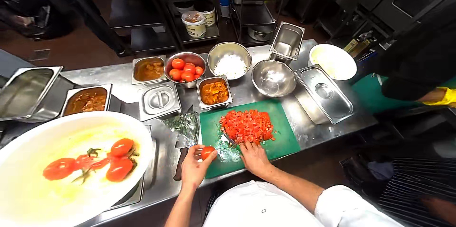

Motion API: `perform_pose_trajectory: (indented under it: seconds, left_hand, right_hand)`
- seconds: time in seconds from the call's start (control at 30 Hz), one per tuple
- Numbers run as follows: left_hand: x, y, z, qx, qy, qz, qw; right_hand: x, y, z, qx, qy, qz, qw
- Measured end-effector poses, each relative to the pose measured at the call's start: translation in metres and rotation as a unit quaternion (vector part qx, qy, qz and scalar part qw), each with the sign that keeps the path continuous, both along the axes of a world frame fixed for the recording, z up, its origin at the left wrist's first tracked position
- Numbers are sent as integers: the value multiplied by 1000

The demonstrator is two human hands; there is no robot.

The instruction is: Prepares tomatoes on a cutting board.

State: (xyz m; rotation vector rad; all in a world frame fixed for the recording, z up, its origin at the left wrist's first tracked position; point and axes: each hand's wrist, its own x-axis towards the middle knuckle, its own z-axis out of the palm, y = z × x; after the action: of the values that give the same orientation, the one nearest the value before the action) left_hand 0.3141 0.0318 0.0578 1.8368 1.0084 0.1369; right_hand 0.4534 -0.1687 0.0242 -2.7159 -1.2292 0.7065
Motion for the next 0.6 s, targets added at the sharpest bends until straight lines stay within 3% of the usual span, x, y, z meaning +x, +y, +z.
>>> perform_pose_trajectory:
  seconds: [0.17, 0.3, 0.43, 0.6]
  left_hand:
    - [25, -18, -46, 14, -102, -21, 994]
    - [18, -24, -83, 132, -109, -110, 979]
    - [7, -28, -79, 200, -78, -143, 966]
    - [12, -33, -68, 242, -35, -151, 958]
  right_hand:
    - [2, 11, 3, -35, 18, -11, 999]
    - [7, -2, 11, 30, 25, -48, 998]
    - [2, -18, -1, 96, 27, -80, 992]
    - [-13, -14, -9, 139, 25, -7, 990]
